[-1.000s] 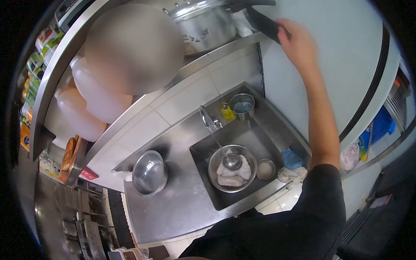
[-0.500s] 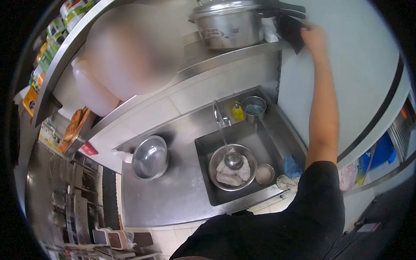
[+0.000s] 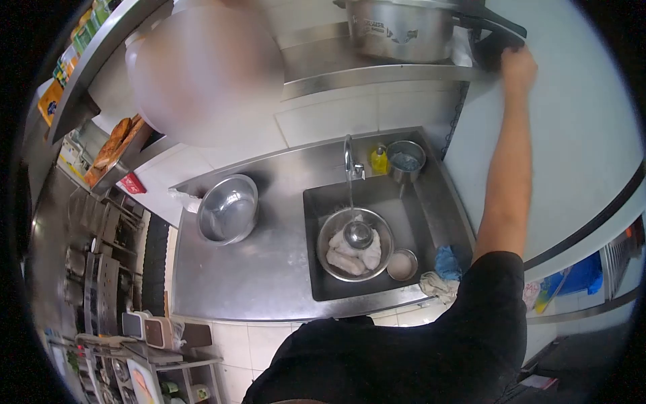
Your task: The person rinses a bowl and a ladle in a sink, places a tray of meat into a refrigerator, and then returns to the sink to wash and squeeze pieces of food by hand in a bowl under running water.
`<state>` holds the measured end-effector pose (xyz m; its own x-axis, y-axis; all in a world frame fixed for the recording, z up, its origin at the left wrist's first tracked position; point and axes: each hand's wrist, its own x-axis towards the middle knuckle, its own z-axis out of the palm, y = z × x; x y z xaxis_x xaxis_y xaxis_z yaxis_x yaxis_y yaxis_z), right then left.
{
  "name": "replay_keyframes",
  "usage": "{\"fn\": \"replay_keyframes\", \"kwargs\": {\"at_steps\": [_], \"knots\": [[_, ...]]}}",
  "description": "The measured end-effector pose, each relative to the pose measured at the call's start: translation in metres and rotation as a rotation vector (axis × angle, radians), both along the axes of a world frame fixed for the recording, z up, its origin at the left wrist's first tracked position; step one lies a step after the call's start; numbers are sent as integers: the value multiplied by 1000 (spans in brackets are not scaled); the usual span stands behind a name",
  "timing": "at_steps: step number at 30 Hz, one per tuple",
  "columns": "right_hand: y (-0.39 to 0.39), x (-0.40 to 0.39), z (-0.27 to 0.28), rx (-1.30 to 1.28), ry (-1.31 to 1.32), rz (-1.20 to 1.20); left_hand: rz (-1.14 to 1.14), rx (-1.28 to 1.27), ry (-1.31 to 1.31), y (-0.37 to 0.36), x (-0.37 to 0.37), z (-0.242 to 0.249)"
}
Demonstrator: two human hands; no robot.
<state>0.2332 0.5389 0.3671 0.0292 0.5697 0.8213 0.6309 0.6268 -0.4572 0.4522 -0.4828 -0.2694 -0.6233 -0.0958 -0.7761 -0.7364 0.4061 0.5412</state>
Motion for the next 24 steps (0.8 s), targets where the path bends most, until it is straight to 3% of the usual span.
{"fn": "replay_keyframes", "kwargs": {"at_steps": [4,7,13,16,17,19,20,21,23,24], "knots": [[31,-15,-12,119,-136,87,90,-36,-69,-1,-3,2],[5,-30,-12,216,-197,131,99,-63,-102,-2,-4,3],[60,-47,-21,340,-217,226,-91,-151,87,-5,-6,5],[34,-37,-11,198,-429,88,-179,-186,91,-13,-1,2],[24,-34,-11,186,-354,61,-208,-195,81,-12,-2,2],[5,-25,-16,163,-200,12,-18,-46,22,-9,5,3],[-5,-15,-27,321,-72,69,75,28,-9,-11,5,4],[-19,-1,-42,481,56,125,11,5,-19,-13,3,1],[-96,30,-81,253,266,216,-673,-226,677,-22,9,7],[-129,31,-109,205,518,407,-696,-272,630,-26,15,4]]}}
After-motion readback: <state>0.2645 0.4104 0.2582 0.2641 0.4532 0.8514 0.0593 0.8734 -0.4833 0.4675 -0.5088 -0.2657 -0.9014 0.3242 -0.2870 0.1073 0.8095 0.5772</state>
